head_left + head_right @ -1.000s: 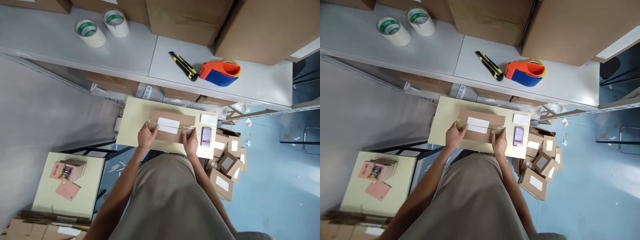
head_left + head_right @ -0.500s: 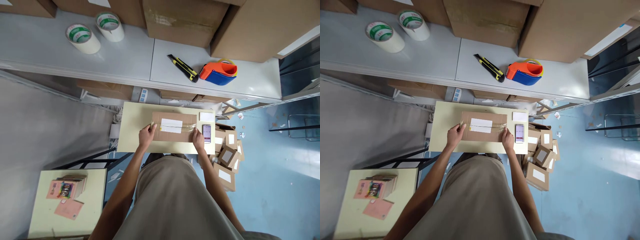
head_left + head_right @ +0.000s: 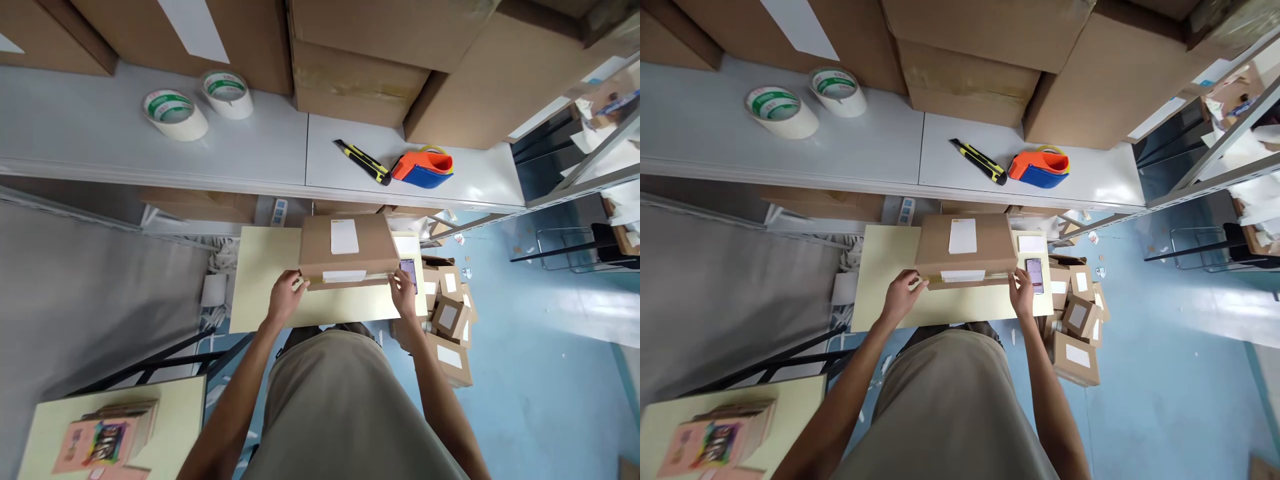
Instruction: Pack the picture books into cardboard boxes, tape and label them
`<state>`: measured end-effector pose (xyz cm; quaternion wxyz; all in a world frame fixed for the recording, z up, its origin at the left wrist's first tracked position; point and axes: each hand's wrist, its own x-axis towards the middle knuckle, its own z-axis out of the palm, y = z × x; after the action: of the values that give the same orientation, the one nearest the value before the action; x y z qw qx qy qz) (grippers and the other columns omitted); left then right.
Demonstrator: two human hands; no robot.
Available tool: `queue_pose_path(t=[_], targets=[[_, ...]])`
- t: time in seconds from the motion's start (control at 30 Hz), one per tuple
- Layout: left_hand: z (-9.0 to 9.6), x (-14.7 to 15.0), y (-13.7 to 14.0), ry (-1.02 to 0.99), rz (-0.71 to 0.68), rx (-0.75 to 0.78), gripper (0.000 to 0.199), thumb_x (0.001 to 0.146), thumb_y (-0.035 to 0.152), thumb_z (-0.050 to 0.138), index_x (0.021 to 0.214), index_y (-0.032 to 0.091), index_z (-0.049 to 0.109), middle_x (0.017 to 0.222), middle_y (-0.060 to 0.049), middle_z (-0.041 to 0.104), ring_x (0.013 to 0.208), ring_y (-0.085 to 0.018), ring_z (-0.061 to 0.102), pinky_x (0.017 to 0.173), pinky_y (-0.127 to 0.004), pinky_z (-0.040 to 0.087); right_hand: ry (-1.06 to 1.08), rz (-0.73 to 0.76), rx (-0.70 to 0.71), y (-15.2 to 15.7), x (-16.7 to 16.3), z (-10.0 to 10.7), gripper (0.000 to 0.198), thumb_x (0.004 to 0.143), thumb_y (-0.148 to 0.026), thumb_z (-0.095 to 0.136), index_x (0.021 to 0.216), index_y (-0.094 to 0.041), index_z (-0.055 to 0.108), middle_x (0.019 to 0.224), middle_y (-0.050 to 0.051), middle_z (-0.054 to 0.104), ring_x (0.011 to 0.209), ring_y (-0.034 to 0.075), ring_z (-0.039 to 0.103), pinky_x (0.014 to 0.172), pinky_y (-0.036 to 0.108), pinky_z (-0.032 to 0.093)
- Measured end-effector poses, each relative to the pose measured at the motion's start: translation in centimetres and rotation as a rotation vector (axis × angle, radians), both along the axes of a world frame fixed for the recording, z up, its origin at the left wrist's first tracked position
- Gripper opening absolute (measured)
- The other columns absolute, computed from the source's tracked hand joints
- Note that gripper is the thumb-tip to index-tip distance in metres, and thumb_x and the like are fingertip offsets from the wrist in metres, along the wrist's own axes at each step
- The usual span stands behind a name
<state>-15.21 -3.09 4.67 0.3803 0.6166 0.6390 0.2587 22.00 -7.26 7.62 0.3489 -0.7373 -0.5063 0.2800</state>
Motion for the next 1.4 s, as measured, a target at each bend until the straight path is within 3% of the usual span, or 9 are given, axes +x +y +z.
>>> queue_pose_path(t=[0.13,0.27,0.4,0.47,0.57,0.7,0.83,1.03,1.4], targets=[[-1.5,-0.6,-2.3,0.010,-0.012,-0.161,0.020,0.089,0.029,0.069,0.106,0.025,0.078,0.110,-0.007,0.081,0.090,-0.023,0.079,0.085,-0.032,0.063,0.015,-0.046,-0.168,-3.1,-0.9,-3.1,0.037,0.092,-0.057,0.059,0.089,-0.021,0.071,0.107,0.017,0.074,0.087,0.027,0.075,0.078,0.041,0.065],[-2.8,-1.2,-4.3,0.054,-0.049,-0.287,0.031,0.089,0.022,0.066,0.117,0.025,0.080,0.104,-0.006,0.085,0.095,-0.025,0.082,0.088,-0.032,0.062,0.024,-0.095,-0.225,-5.9,-2.4,-5.1,0.030,0.087,-0.052,0.058,0.076,-0.024,0.063,0.091,0.015,0.076,0.086,0.029,0.076,0.073,0.037,0.064],[-3.2,-2.0,-4.6,0.074,-0.061,-0.307,0.034,0.093,0.017,0.056,0.114,0.026,0.081,0.109,-0.007,0.087,0.099,-0.026,0.083,0.091,-0.034,0.061,0.047,-0.150,-0.246,-7.5,-3.3,-5.6,0.032,0.089,-0.052,0.056,0.088,-0.022,0.069,0.088,0.013,0.080,0.095,0.032,0.078,0.079,0.041,0.065],[-3.0,-2.3,-4.1,0.059,-0.018,-0.264,0.030,0.095,0.022,0.056,0.110,0.027,0.081,0.114,-0.007,0.087,0.099,-0.027,0.083,0.091,-0.036,0.061,0.056,-0.203,-0.239,-8.0,-3.2,-5.3,0.041,0.090,-0.053,0.056,0.103,-0.019,0.075,0.101,0.016,0.083,0.099,0.032,0.079,0.085,0.045,0.066],[-2.0,-2.8,-2.8,0.068,0.101,-0.189,0.023,0.095,0.039,0.061,0.102,0.027,0.079,0.102,-0.008,0.087,0.092,-0.029,0.082,0.089,-0.039,0.062,0.068,-0.302,-0.220,-8.7,-2.5,-4.3,0.056,0.089,-0.061,0.060,0.118,-0.017,0.077,0.122,0.022,0.083,0.110,0.035,0.079,0.095,0.053,0.065],[-0.2,-2.8,-0.2,0.097,0.242,-0.127,0.030,0.091,0.052,0.063,0.091,0.026,0.076,0.085,-0.007,0.083,0.085,-0.028,0.080,0.088,-0.039,0.062,0.102,-0.297,-0.209,-8.7,-0.3,-2.9,0.060,0.090,-0.068,0.063,0.116,-0.016,0.080,0.126,0.024,0.082,0.121,0.038,0.078,0.104,0.056,0.063],[1.7,-1.5,1.9,0.086,0.280,-0.092,0.029,0.089,0.047,0.062,0.093,0.023,0.078,0.090,-0.007,0.084,0.087,-0.026,0.079,0.091,-0.039,0.063,0.132,-0.251,-0.199,-6.8,3.3,-2.5,0.055,0.094,-0.064,0.062,0.113,-0.016,0.081,0.125,0.023,0.083,0.122,0.038,0.078,0.104,0.054,0.063],[4.1,5.4,1.7,0.030,0.324,-0.080,0.027,0.090,0.039,0.060,0.098,0.022,0.079,0.102,-0.007,0.085,0.092,-0.023,0.080,0.094,-0.036,0.064,0.175,-0.142,-0.216,-2.1,10.1,-4.3,0.057,0.095,-0.066,0.063,0.115,-0.016,0.081,0.123,0.023,0.083,0.112,0.036,0.080,0.098,0.053,0.064],[6.9,27.9,2.2,0.015,0.176,-0.075,0.022,0.097,0.031,0.064,0.101,0.022,0.083,0.103,-0.007,0.085,0.094,-0.023,0.079,0.094,-0.036,0.064,0.248,-0.055,-0.256,1.3,22.3,-8.9,0.056,0.095,-0.064,0.063,0.115,-0.014,0.080,0.118,0.024,0.084,0.114,0.037,0.079,0.103,0.056,0.062]])
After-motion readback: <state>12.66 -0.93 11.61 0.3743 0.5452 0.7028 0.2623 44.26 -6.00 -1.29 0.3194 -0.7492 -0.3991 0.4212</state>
